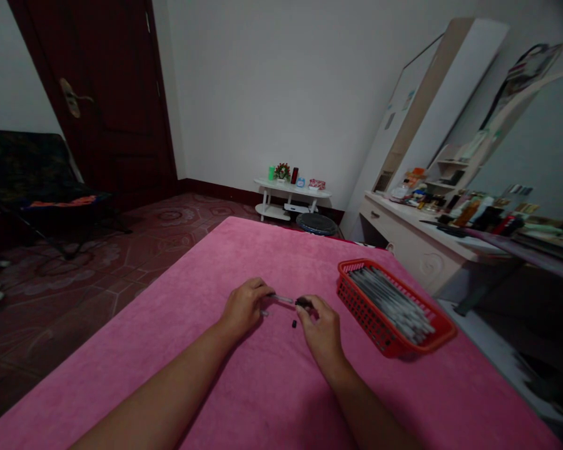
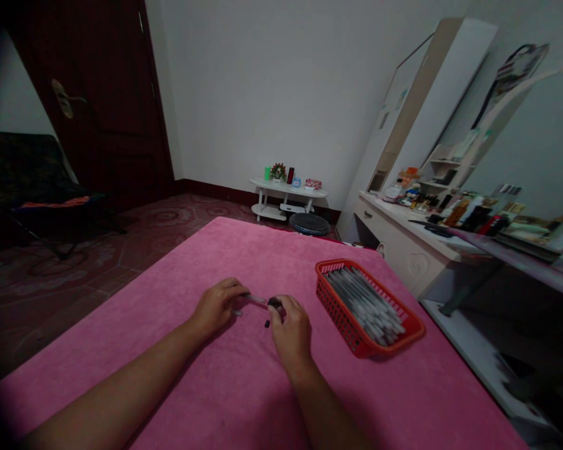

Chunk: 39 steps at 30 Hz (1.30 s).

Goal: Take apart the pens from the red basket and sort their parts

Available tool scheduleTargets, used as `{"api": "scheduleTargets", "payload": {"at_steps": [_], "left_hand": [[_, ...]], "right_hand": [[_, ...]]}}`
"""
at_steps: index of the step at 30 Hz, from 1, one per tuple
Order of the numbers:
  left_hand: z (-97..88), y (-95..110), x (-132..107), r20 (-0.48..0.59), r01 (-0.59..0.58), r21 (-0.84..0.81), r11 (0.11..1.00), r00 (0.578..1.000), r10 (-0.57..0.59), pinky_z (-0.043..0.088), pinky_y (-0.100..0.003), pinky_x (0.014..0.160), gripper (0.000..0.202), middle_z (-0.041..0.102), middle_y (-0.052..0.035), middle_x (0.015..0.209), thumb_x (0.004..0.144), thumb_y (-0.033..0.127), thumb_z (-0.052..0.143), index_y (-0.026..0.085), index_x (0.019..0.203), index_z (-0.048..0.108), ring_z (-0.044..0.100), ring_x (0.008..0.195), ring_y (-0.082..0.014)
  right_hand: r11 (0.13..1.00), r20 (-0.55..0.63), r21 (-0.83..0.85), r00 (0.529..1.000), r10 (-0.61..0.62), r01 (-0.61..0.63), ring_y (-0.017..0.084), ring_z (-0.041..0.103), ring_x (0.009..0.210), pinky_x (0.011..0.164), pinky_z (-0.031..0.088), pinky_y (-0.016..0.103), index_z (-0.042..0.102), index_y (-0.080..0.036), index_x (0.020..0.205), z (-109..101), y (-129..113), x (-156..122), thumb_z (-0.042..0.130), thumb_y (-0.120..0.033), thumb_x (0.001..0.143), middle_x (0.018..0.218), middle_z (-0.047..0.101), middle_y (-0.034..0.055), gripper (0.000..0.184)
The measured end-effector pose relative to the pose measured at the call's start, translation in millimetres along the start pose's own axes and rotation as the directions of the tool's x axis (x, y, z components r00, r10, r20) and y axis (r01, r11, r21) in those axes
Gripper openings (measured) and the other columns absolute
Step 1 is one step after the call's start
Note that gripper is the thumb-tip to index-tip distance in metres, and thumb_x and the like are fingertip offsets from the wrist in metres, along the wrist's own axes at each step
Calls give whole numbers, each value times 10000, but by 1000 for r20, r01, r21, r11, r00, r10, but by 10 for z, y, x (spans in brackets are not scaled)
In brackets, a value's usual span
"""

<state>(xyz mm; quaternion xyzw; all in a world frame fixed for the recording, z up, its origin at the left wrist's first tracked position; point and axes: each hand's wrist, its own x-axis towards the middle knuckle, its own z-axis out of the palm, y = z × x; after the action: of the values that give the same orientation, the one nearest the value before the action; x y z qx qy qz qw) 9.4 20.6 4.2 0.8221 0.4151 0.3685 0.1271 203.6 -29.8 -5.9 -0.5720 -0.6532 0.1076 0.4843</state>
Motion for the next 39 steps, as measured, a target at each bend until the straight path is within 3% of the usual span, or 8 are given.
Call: {"api": "scheduleTargets", "payload": {"at_steps": [16,28,35,37,39], "left_hand": [[-17,40,-12,46,-27,7,1000,999,26,438,-233,694,260,632,-37,869,809,96,527,222,940,711,588,791,-144],[-5,134,-42,44,-87,-25,996,995,88,410,-220,639,217,617,-41,835,827,109,521,220,886,697,569,737,-135],[10,161,-52,34,-116,-48,992,993,117,404,-225,635,199,609,-41,813,817,94,521,208,857,679,562,710,-133],[6,151,-49,37,-104,-47,993,994,105,405,-226,642,205,607,-39,820,806,82,524,209,858,676,562,718,-134],[0,138,-45,36,-85,-49,995,996,87,406,-224,646,227,605,-38,828,785,60,525,211,861,677,563,730,-136]], "right_hand": [[997,19,-55,998,-56,57,195,593,802,729,451,297,650,-206,851,-6,22,12,545,-189,825,843,669,42,111],[990,49,-139,998,-28,35,192,593,759,675,422,273,614,-222,845,-36,54,6,478,-263,886,786,668,32,148],[963,64,-266,998,-24,40,173,554,644,605,367,254,564,-212,634,-47,16,-5,378,-360,960,626,599,30,403],[966,60,-256,998,-21,35,176,566,654,614,374,255,597,-213,685,-63,-5,-11,388,-368,958,642,615,29,378],[974,36,-222,999,-29,36,185,592,706,649,397,262,639,-215,858,-78,-20,-14,463,-360,927,720,656,28,238]]}}
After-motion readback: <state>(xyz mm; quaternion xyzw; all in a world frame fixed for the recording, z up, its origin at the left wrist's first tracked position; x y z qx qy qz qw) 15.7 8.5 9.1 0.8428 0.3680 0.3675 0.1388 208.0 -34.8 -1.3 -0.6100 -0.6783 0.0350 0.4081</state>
